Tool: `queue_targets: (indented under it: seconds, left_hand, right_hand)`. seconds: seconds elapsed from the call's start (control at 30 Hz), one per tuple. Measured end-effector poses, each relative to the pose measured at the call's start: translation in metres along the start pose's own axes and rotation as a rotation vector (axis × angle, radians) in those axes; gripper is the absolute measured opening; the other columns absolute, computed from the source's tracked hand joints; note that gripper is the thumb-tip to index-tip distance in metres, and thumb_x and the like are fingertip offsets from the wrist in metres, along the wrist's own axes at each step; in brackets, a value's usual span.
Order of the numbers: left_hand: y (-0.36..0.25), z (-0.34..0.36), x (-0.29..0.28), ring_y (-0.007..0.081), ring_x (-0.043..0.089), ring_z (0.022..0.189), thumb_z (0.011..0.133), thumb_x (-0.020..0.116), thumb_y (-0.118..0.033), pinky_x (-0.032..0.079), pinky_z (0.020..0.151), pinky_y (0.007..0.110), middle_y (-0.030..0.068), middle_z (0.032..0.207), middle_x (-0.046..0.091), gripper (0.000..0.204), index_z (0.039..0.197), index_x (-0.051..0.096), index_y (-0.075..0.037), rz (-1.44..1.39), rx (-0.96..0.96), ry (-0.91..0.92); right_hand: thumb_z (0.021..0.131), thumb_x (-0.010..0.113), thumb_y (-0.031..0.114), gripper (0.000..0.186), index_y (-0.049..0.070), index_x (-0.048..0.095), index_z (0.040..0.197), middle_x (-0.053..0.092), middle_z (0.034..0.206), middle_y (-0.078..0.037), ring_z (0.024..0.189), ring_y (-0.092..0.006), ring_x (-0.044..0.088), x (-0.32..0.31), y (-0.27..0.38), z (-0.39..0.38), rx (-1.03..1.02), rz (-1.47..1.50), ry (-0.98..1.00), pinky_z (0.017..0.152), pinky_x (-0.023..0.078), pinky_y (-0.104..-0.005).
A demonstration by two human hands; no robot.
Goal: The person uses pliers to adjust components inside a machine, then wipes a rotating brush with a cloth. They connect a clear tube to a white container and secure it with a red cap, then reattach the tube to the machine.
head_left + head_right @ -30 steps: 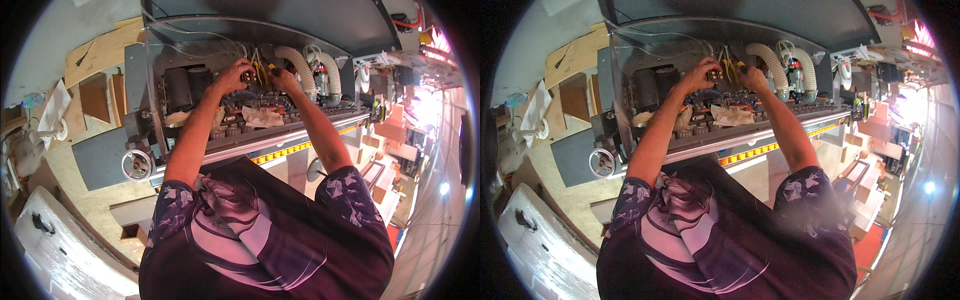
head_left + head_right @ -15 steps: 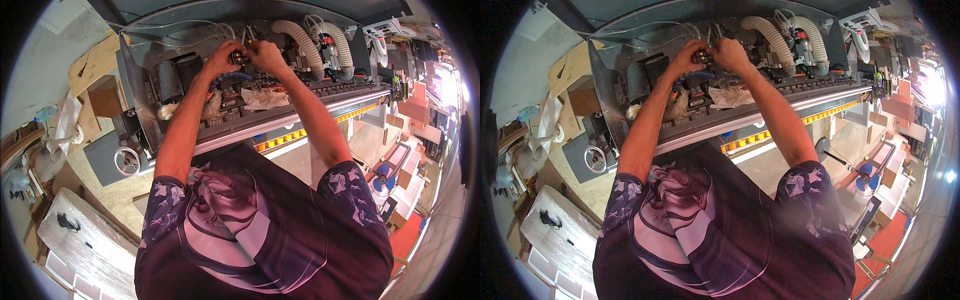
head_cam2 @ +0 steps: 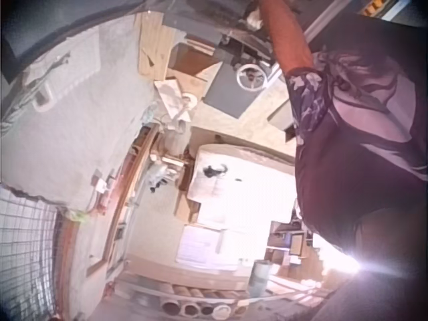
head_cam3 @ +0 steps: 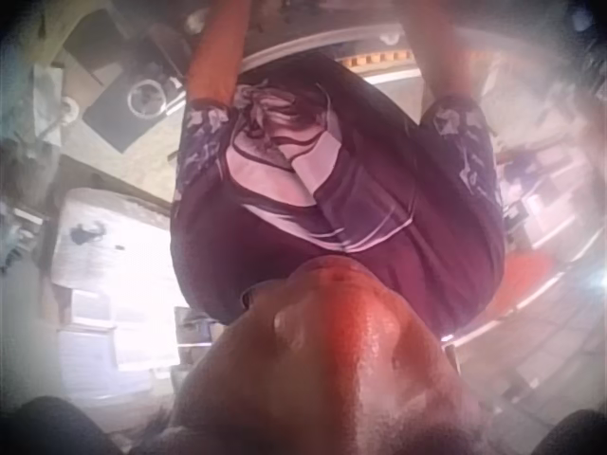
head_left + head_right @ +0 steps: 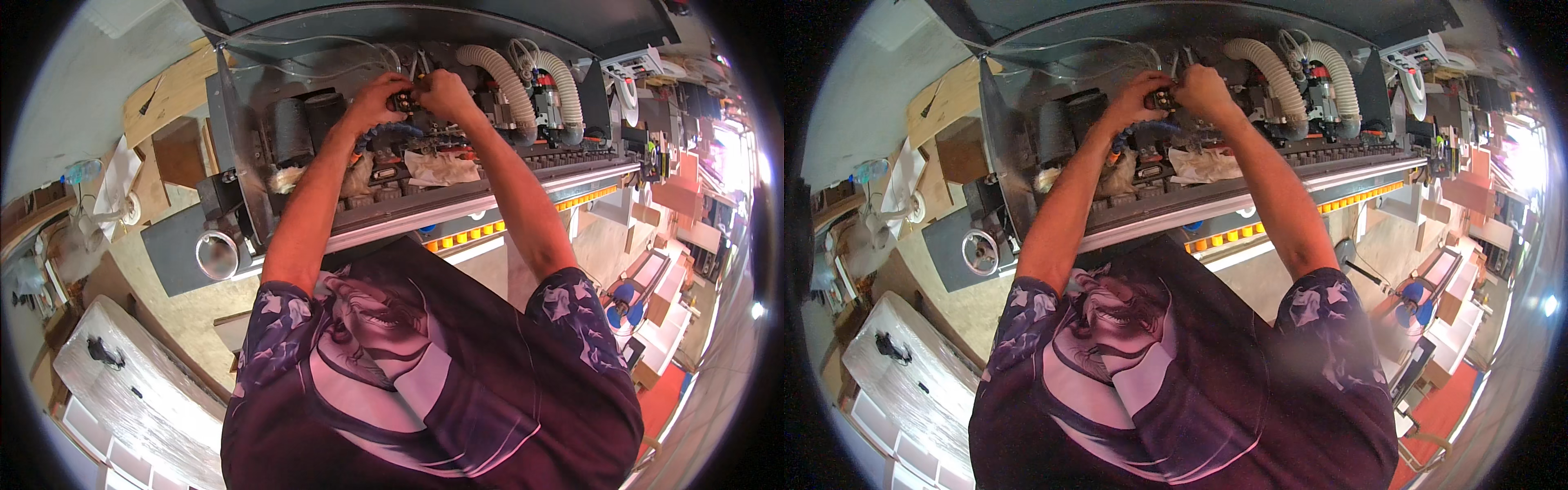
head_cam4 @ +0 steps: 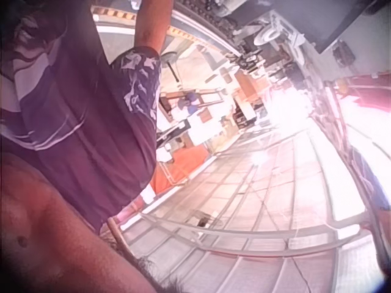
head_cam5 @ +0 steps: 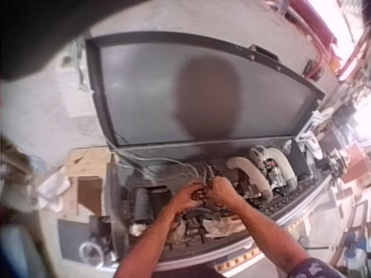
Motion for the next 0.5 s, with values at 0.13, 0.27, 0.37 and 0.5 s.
queue_targets:
  seconds: [0.13,0.27,0.37,0.5]
  left_hand:
    - [-0.005,-0.004,-0.002,0.0146,0.065,0.098,0.072,0.086,-0.005,0.056,0.077,0.032,0.0038,0.133,0.059,0.057,0.127,0.069,-0.014,-0.045,0.007,-0.008]
    - [-0.009,-0.005,-0.004,0.0153,0.067,0.086,0.068,0.086,-0.005,0.057,0.075,0.032,0.0033,0.13,0.06,0.058,0.124,0.07,-0.013,-0.091,-0.068,-0.029]
    - [-0.011,-0.007,-0.004,0.0158,0.067,0.088,0.07,0.087,-0.006,0.058,0.079,0.032,0.0038,0.135,0.059,0.056,0.122,0.07,-0.014,-0.022,-0.005,-0.059]
    - [-0.002,-0.006,-0.002,0.0165,0.067,0.096,0.07,0.088,-0.006,0.058,0.081,0.032,0.0048,0.138,0.058,0.055,0.121,0.07,-0.014,-0.008,0.102,-0.078]
  right_hand:
    - [0.084,0.071,0.025,0.025,0.002,0.077,0.091,0.072,0.09,-0.028,0.093,-0.0453,0.071,-0.009,0.004,-0.001,0.003,-0.011,0.054,0.082,0.057,-0.0514]
    - [0.084,0.07,0.024,0.025,0.001,0.078,0.092,0.072,0.089,-0.028,0.091,-0.0457,0.071,-0.006,-0.002,-0.001,0.003,0.018,0.048,0.083,0.057,-0.0518]
    - [0.085,0.068,0.023,0.027,0.0,0.078,0.095,0.072,0.091,-0.029,0.089,-0.0454,0.071,-0.011,0.003,-0.005,0.043,0.057,0.089,0.083,0.057,-0.0513]
    - [0.087,0.066,0.02,0.023,0.0,0.077,0.093,0.072,0.091,-0.027,0.091,-0.0452,0.071,-0.019,0.015,-0.01,0.047,-0.046,0.09,0.082,0.056,-0.0512]
Point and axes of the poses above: each hand's wrist, its own z-axis towards the middle knuckle, its own x-axis out of the palm, y = z × x, the point moved 2 cm from there along z, towards the middle knuckle
